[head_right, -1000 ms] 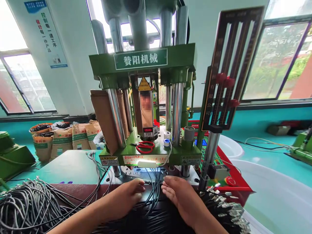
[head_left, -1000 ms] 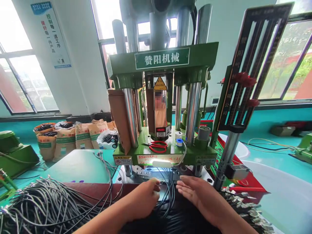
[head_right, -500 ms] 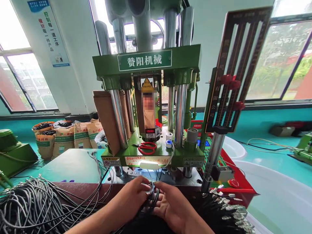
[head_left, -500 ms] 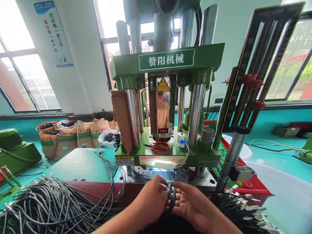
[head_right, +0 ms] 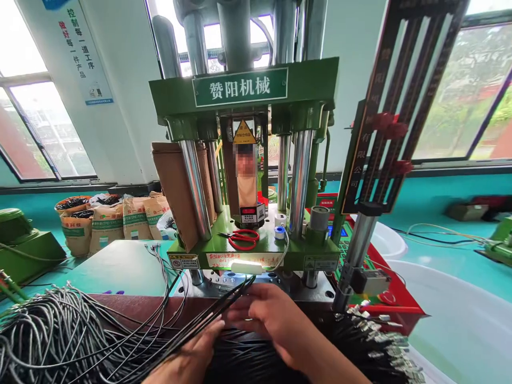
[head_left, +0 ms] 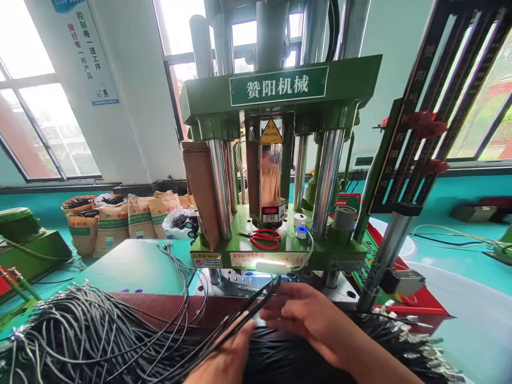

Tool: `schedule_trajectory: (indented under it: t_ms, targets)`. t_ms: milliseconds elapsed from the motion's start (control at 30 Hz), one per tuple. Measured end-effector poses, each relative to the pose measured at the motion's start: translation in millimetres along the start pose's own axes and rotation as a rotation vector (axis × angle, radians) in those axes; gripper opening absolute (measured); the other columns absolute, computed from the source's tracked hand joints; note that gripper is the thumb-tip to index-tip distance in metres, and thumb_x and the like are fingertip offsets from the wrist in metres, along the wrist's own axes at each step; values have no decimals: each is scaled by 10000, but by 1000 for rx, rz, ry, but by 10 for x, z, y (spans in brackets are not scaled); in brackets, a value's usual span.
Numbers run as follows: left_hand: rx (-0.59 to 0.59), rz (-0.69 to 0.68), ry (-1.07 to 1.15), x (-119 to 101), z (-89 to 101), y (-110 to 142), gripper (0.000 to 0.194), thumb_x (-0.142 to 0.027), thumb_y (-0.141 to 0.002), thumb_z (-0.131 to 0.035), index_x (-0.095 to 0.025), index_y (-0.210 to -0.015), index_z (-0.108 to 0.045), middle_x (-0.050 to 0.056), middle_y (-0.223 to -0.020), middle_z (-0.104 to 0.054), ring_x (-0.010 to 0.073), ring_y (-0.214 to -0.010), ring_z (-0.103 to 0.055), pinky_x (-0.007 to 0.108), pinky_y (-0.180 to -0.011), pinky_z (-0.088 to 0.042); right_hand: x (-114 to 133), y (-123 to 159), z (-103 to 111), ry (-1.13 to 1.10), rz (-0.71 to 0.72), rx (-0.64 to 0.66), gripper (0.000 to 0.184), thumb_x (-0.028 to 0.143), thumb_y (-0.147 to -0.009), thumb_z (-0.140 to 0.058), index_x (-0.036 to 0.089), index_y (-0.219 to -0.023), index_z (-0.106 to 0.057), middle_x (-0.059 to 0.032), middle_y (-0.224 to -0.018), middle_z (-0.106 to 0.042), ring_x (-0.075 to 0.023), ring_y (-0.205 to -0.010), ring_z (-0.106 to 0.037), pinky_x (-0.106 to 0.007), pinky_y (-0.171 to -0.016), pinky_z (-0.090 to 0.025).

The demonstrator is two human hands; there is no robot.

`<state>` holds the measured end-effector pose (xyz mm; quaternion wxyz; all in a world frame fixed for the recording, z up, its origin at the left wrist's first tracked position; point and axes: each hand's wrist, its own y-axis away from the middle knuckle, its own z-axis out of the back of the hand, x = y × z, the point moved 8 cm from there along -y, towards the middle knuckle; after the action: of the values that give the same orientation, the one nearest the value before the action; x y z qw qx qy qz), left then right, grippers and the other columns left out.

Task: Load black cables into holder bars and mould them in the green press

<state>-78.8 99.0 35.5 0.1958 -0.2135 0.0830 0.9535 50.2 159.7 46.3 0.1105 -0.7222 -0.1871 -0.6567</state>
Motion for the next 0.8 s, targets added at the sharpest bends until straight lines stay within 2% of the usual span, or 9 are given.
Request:
schedule_trajectory:
  t_ms: [100,133,200,300,367,467,567,633,800]
  targets:
    - [56,54,-62,230,141,-190,651,-194,-747,-500,-261,-1386,-396,49,-1383,-492,257,-1282,-412,381,-1111,-262,-112,-68,226,909,114,2,288,110,-714,-504,180,-904,-709,-68,-915,-704,-231,-906,-628,-344,-830,-449]
    - [68,50,-64,228,170,-233,635,-204,-741,-510,-268,-1366,-418,49,-1362,-512,257,-1248,-444,382,-1094,-281,-161,-103,278,1116,128,13,292,99,-702,-525,185,-900,-722,-74,-935,-707,-236,-921,-627,-331,-818,-442]
    - [129,46,-86,183,166,-307,569,-220,-730,-526,-251,-1297,-488,74,-1291,-563,265,-1152,-512,392,-1039,-336,-256,-174,353,1317,109,56,289,69,-654,-560,187,-848,-739,-84,-901,-717,-246,-878,-643,-315,-749,-441]
    - [217,73,-173,157,116,-394,405,-234,-713,-548,-219,-1116,-589,94,-1155,-617,270,-1025,-558,401,-947,-394,-303,-234,376,1377,83,126,255,39,-611,-562,166,-751,-734,-96,-781,-716,-252,-757,-658,-299,-636,-424]
    - [223,74,-193,172,107,-432,303,-249,-720,-551,-228,-1016,-608,74,-1085,-631,252,-964,-563,380,-900,-415,-286,-224,357,1411,87,170,241,34,-608,-553,156,-731,-719,-94,-748,-702,-242,-720,-651,-285,-602,-411]
    - [201,64,-162,223,118,-438,237,-267,-770,-515,-235,-983,-613,63,-1030,-636,228,-907,-571,348,-854,-425,-183,-133,349,1424,127,173,248,54,-656,-538,149,-825,-692,-97,-868,-671,-222,-800,-629,-275,-664,-424]
    - [171,55,-68,248,159,-411,266,-321,-824,-473,-254,-1041,-611,54,-1056,-633,220,-914,-582,313,-817,-422,4,48,353,1386,214,111,278,71,-749,-479,177,-937,-655,-76,-972,-613,-189,-859,-608,-266,-740,-427]
    - [181,43,32,226,182,-395,291,-389,-833,-478,-277,-1067,-611,27,-1026,-646,204,-878,-592,286,-777,-420,133,200,339,1379,279,68,285,119,-836,-427,218,-978,-653,-54,-955,-590,-173,-796,-612,-268,-700,-430]
    - [344,45,183,152,113,-374,390,-564,-698,-625,-269,-947,-671,-21,-851,-658,180,-758,-587,237,-606,-377,264,461,264,1388,350,2,336,226,-911,-392,288,-1119,-648,-60,-952,-599,-184,-788,-610,-280,-690,-436]
